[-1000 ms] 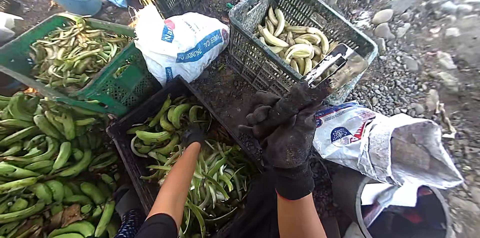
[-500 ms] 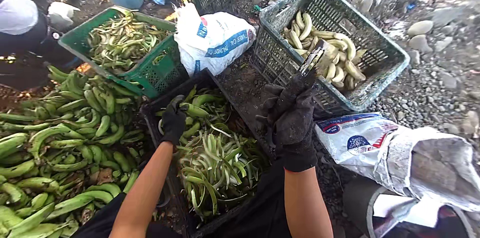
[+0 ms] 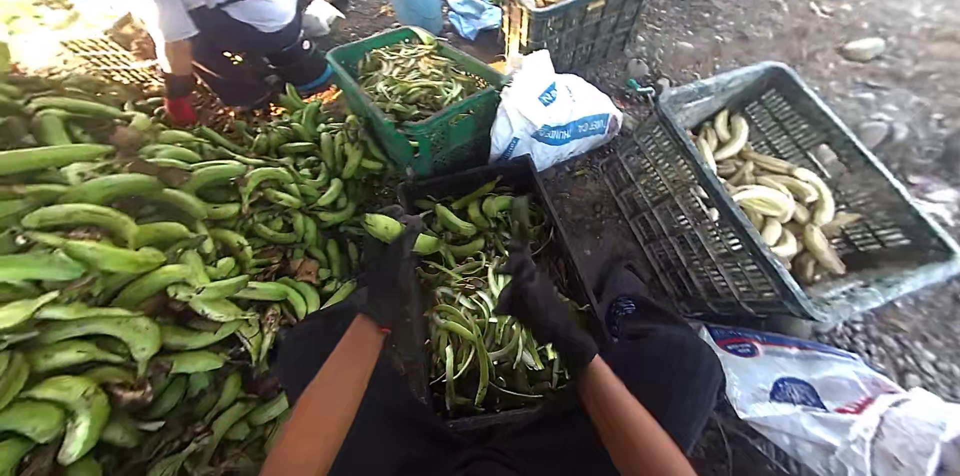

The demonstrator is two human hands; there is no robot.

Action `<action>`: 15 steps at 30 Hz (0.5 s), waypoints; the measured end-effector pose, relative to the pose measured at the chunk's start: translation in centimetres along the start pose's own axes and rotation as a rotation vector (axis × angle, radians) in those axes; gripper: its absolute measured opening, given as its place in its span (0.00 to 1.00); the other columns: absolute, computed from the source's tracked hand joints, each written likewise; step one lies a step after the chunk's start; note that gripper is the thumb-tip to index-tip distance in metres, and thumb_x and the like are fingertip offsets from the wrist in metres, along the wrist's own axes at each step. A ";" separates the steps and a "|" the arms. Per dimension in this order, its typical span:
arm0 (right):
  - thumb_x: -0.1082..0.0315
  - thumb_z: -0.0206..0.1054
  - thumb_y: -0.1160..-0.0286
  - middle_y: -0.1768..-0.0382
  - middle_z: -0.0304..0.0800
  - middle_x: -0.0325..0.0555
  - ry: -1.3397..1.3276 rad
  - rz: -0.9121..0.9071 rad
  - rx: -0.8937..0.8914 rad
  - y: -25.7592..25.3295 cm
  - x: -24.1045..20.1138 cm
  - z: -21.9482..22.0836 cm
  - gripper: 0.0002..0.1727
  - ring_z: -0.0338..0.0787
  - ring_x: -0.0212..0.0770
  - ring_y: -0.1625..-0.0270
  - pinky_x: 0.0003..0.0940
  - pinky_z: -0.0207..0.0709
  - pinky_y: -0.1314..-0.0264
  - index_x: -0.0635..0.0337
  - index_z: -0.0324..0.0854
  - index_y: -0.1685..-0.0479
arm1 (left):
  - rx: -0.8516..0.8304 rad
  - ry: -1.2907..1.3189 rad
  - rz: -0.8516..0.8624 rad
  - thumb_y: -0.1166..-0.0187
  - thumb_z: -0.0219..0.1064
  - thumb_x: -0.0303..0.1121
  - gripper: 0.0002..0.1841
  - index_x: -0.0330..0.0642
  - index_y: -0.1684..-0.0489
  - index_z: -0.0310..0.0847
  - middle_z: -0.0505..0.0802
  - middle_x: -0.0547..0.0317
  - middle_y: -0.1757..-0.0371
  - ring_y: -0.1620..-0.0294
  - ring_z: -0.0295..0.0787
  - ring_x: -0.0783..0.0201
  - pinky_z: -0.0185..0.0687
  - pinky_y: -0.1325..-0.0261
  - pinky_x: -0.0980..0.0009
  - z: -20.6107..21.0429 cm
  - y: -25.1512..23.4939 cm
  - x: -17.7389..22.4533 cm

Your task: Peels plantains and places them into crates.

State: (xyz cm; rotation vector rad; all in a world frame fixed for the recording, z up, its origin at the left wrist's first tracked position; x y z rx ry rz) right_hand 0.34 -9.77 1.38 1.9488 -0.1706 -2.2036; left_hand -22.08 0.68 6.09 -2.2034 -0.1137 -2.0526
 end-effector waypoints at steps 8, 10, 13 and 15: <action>0.47 0.43 0.07 0.72 0.86 0.42 0.074 0.116 0.079 2.2 2.1 8.9 0.30 0.84 0.37 0.78 0.39 0.85 0.71 0.64 0.73 0.27 | 0.094 -0.274 0.108 0.23 0.72 0.35 0.28 0.27 0.28 0.72 0.89 0.41 0.40 0.40 0.87 0.61 0.81 0.33 0.64 1.4 3.1 -0.8; 0.52 0.43 0.07 0.74 0.85 0.39 0.034 -0.041 0.137 2.5 -2.8 8.4 0.30 0.85 0.34 0.78 0.36 0.87 0.71 0.68 0.71 0.24 | 0.069 -0.306 0.145 0.22 0.72 0.36 0.28 0.25 0.29 0.72 0.89 0.38 0.40 0.39 0.88 0.58 0.80 0.31 0.62 1.9 3.8 -0.5; 0.49 0.46 0.09 0.83 0.81 0.30 -0.054 -0.346 0.253 4.0 -9.8 7.7 0.29 0.84 0.28 0.83 0.30 0.86 0.75 0.72 0.73 0.38 | 0.040 -0.328 0.208 0.22 0.70 0.36 0.27 0.23 0.31 0.74 0.89 0.35 0.39 0.38 0.88 0.54 0.79 0.30 0.60 2.7 4.5 0.5; 0.46 0.45 0.08 0.83 0.82 0.30 -0.020 -0.397 0.300 4.2 -9.2 7.4 0.31 0.83 0.27 0.82 0.28 0.85 0.75 0.70 0.74 0.42 | 0.036 -0.316 0.235 0.24 0.71 0.34 0.27 0.22 0.32 0.75 0.89 0.34 0.39 0.37 0.87 0.53 0.78 0.29 0.59 3.1 4.9 0.8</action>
Point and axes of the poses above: each hand's wrist, its own y-axis away from the middle knuckle, its own z-axis out of the palm, x = y × z, the point moved 7 cm from there along -y, towards the middle knuckle
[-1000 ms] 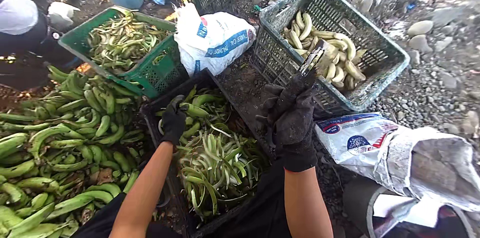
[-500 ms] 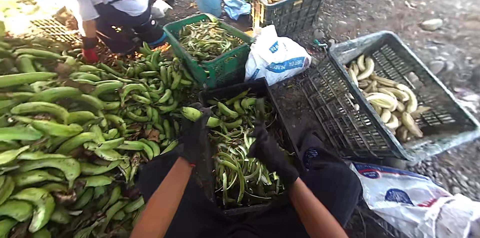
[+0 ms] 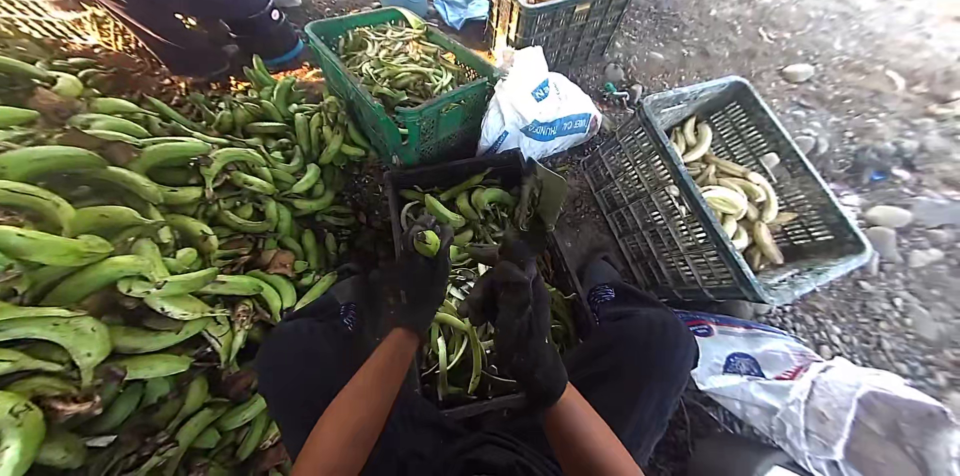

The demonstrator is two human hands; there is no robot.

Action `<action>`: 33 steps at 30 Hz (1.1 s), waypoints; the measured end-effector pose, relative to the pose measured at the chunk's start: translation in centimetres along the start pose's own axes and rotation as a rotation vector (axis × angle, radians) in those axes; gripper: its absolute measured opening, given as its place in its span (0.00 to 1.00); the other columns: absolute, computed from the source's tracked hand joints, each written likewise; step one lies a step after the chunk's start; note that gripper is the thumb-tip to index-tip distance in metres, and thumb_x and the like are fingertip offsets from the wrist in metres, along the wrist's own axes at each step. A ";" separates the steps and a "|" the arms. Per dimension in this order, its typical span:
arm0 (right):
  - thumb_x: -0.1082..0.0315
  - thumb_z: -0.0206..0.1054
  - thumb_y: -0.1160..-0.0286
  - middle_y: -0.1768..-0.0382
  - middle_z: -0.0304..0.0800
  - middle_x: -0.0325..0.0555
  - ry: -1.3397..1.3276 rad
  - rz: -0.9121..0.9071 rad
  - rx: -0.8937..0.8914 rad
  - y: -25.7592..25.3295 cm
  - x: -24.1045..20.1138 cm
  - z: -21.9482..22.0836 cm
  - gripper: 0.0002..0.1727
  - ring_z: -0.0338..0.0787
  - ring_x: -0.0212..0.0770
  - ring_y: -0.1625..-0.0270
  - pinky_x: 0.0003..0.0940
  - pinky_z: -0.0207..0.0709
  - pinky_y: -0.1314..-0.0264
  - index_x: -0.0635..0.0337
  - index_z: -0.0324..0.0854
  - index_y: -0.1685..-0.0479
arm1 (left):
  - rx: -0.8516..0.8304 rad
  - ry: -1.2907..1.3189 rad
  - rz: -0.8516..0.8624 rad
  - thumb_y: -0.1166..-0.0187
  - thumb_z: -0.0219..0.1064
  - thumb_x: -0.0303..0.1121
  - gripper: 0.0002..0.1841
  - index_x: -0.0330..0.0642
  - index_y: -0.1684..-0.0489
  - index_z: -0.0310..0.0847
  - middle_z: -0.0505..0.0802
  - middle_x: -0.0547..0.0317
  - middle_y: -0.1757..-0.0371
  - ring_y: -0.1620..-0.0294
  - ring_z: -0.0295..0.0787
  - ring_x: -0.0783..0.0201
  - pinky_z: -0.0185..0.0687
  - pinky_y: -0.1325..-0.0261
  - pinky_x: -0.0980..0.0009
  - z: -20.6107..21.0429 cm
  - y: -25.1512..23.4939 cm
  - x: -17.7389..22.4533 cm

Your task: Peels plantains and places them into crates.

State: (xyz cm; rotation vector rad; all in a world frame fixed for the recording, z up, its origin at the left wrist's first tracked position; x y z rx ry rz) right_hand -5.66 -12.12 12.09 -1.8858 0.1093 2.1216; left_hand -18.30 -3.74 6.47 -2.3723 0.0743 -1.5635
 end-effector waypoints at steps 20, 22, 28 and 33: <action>0.21 0.44 0.29 0.33 0.85 0.64 0.904 0.063 -0.357 -0.1 8.9 -3.9 0.43 0.80 0.70 0.30 0.72 0.72 0.37 0.29 0.75 0.17 | -0.440 0.622 -0.401 0.14 0.28 0.70 0.41 0.54 0.23 0.75 0.92 0.59 0.56 0.63 0.88 0.69 0.87 0.58 0.69 0.9 -0.4 -4.1; 0.27 0.47 0.27 0.41 0.89 0.64 0.927 -0.030 -0.249 0.3 8.1 -4.1 0.37 0.83 0.70 0.36 0.72 0.72 0.42 0.32 0.84 0.26 | -0.426 0.598 -0.426 0.11 0.26 0.64 0.37 0.53 0.24 0.74 0.91 0.60 0.57 0.65 0.87 0.70 0.87 0.61 0.71 0.7 -0.3 -3.3; 0.36 0.50 0.18 0.38 0.88 0.63 0.995 0.298 -0.026 -3.6 9.8 -4.8 0.32 0.82 0.69 0.32 0.73 0.71 0.37 0.39 0.82 0.24 | -0.507 0.499 -0.446 0.05 0.33 0.48 0.26 0.47 0.22 0.69 0.88 0.59 0.48 0.55 0.85 0.70 0.84 0.50 0.68 2.5 1.1 -1.4; 0.34 0.47 0.14 0.41 0.91 0.54 0.857 0.283 0.042 -6.1 9.6 -6.5 0.31 0.87 0.60 0.36 0.70 0.74 0.36 0.41 0.83 0.29 | -0.601 0.725 -0.465 0.07 0.23 0.49 0.31 0.43 0.25 0.67 0.90 0.56 0.72 0.76 0.88 0.63 0.88 0.69 0.68 2.8 1.4 -0.5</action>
Point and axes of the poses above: each hand's wrist, its own y-axis away from the middle knuckle, its own z-axis out of the palm, x = y × z, the point moved 7 cm from there along -y, towards the middle knuckle
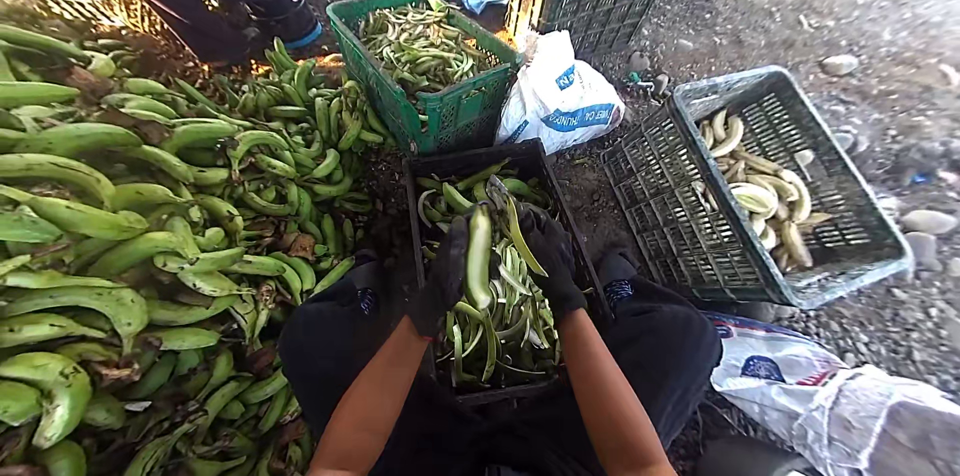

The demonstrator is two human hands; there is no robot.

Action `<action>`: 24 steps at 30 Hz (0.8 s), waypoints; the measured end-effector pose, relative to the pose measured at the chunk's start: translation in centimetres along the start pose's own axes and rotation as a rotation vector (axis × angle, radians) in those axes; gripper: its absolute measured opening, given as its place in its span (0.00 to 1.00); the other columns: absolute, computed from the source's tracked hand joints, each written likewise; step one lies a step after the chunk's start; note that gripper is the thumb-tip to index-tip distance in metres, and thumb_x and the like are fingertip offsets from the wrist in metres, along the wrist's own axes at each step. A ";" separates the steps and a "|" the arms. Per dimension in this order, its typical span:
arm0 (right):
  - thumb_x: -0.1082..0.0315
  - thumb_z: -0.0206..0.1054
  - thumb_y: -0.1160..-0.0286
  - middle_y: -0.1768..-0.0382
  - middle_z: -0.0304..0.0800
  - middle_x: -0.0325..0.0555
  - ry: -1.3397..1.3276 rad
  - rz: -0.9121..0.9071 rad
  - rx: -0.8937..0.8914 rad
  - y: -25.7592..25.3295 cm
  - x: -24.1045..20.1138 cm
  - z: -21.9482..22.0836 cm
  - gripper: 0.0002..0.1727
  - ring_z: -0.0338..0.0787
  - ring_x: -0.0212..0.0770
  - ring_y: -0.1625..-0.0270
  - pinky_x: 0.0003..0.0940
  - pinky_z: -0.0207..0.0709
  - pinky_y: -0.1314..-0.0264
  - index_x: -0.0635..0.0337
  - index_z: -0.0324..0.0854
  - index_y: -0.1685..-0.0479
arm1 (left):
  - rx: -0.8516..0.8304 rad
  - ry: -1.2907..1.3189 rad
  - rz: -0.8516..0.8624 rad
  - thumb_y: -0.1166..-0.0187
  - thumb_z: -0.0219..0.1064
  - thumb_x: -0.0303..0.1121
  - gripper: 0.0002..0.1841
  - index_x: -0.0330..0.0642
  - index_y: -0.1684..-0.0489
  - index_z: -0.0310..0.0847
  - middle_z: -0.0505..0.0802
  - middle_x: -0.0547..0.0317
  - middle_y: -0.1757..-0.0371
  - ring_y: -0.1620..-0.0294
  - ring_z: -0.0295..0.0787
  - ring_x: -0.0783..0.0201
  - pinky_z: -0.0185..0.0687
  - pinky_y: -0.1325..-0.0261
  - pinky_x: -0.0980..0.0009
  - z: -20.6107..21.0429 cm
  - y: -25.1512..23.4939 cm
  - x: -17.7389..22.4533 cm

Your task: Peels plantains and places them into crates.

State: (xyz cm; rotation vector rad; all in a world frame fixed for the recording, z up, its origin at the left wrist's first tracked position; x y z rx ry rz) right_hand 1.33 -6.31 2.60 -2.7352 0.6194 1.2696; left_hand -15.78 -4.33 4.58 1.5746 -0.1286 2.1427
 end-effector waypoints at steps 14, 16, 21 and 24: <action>0.35 0.53 0.26 0.42 0.89 0.63 0.142 -0.208 -0.061 5.6 -1.7 0.6 0.31 0.81 0.70 0.34 0.71 0.69 0.38 0.35 0.88 0.31 | 0.220 -0.071 0.089 0.09 0.35 0.60 0.29 0.60 0.18 0.67 0.90 0.62 0.57 0.66 0.87 0.69 0.86 0.61 0.70 -3.9 -1.1 0.2; 0.37 0.56 0.24 0.42 0.88 0.65 0.137 -0.128 -0.004 4.2 -1.8 0.9 0.30 0.81 0.70 0.34 0.71 0.70 0.38 0.35 0.86 0.28 | 0.194 -0.109 0.092 0.07 0.32 0.55 0.29 0.56 0.16 0.65 0.89 0.61 0.43 0.52 0.87 0.71 0.86 0.49 0.69 -3.1 -1.2 0.2; 0.34 0.49 0.15 0.46 0.91 0.57 0.067 -0.005 -0.041 -0.2 -1.4 -0.4 0.31 0.87 0.64 0.39 0.73 0.72 0.41 0.43 0.85 0.33 | 0.063 -0.358 0.023 0.05 0.34 0.42 0.26 0.41 0.20 0.69 0.88 0.54 0.55 0.63 0.86 0.68 0.87 0.58 0.69 -0.6 0.0 0.2; 0.27 0.43 0.19 0.44 0.92 0.51 0.057 -0.049 -0.053 -0.2 -1.4 -1.1 0.36 0.87 0.59 0.39 0.70 0.73 0.41 0.36 0.84 0.30 | 0.113 -0.137 0.057 0.07 0.31 0.47 0.28 0.40 0.24 0.68 0.90 0.57 0.65 0.71 0.88 0.66 0.88 0.66 0.69 -1.9 -0.7 0.8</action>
Point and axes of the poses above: each hand's wrist, its own y-axis away from the middle knuckle, its own z-axis out of the palm, x = y × z, the point moved 7 cm from there along -y, towards the middle knuckle
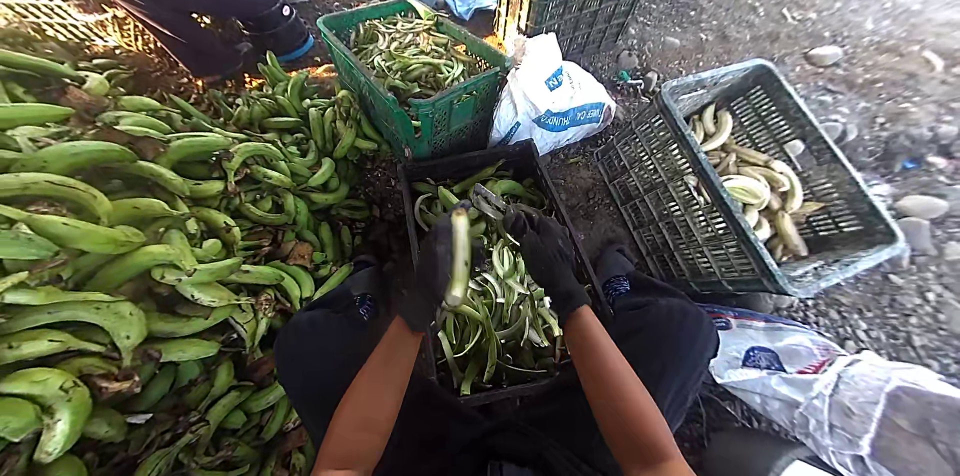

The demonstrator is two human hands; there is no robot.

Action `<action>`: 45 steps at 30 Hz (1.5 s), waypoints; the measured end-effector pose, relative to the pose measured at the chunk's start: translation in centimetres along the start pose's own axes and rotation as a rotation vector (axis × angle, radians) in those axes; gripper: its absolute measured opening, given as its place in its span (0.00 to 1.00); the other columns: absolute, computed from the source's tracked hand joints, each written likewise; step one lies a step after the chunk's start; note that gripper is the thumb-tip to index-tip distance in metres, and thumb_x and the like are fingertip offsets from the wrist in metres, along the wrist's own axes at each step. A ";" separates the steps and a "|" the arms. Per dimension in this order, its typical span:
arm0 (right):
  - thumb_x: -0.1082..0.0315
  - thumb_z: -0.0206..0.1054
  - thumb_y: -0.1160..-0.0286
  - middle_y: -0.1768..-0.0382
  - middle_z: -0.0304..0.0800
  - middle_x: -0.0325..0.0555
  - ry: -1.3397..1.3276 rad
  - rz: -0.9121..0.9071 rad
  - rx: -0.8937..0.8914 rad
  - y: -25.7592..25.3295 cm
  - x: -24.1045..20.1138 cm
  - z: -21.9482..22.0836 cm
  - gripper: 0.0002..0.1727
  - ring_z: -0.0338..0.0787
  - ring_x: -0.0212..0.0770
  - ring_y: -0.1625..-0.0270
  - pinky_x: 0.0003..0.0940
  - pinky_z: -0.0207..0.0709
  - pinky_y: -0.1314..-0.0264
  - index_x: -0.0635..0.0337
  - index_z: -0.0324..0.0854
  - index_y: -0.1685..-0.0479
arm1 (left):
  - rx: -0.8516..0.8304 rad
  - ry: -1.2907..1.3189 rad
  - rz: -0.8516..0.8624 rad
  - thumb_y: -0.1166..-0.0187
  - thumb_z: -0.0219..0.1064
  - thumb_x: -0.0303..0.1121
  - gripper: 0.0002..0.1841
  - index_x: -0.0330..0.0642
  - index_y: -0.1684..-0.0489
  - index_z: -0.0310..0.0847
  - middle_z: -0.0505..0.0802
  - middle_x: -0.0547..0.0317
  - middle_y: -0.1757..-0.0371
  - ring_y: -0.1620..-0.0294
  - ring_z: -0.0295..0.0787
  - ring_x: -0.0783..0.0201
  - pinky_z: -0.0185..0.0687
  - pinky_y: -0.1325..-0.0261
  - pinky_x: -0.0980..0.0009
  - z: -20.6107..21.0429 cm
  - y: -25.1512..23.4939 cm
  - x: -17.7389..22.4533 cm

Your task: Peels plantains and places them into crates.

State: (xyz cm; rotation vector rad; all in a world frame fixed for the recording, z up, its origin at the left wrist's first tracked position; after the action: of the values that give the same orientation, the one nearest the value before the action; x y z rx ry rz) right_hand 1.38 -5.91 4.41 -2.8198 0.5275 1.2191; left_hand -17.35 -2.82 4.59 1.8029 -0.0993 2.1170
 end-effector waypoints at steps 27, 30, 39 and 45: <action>0.36 0.48 0.15 0.41 0.90 0.61 0.084 -0.040 -0.005 3.0 -2.4 2.5 0.31 0.85 0.68 0.36 0.71 0.74 0.40 0.38 0.83 0.26 | 0.110 -0.223 0.255 0.05 0.33 0.45 0.28 0.46 0.11 0.60 0.81 0.54 0.24 0.32 0.82 0.66 0.78 0.28 0.62 -1.8 -0.2 1.6; 0.34 0.43 0.13 0.49 0.93 0.53 -0.017 -0.052 -0.002 0.3 -2.2 1.2 0.34 0.88 0.59 0.42 0.69 0.73 0.41 0.43 0.87 0.36 | 0.015 -0.351 0.097 0.04 0.36 0.39 0.25 0.33 0.21 0.68 0.86 0.46 0.39 0.43 0.83 0.65 0.79 0.36 0.65 0.7 0.9 2.1; 0.29 0.57 0.28 0.44 0.90 0.65 0.039 -0.362 0.398 7.8 -2.3 3.1 0.36 0.84 0.72 0.39 0.74 0.69 0.38 0.44 0.91 0.35 | 0.525 0.438 0.047 0.07 0.41 0.52 0.23 0.45 0.35 0.72 0.86 0.57 0.56 0.61 0.87 0.65 0.87 0.57 0.65 -4.5 0.3 -2.1; 0.33 0.47 0.20 0.46 0.92 0.60 0.035 -0.168 0.134 6.2 -2.5 3.0 0.34 0.86 0.66 0.39 0.69 0.73 0.42 0.39 0.89 0.32 | 0.447 0.330 0.010 0.07 0.42 0.52 0.23 0.48 0.29 0.70 0.86 0.56 0.56 0.62 0.86 0.63 0.86 0.59 0.62 -3.5 0.4 -1.0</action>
State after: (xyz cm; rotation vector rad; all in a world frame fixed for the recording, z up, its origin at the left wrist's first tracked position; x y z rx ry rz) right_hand -4.33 -10.58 4.80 -2.7145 0.3506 1.0640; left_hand -20.69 -2.40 3.08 1.6322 0.4846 2.5612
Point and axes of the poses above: each hand's wrist, its own y-axis away from the middle knuckle, its own z-axis out of the palm, x = y × z, the point moved 7 cm from there along -y, towards the middle knuckle
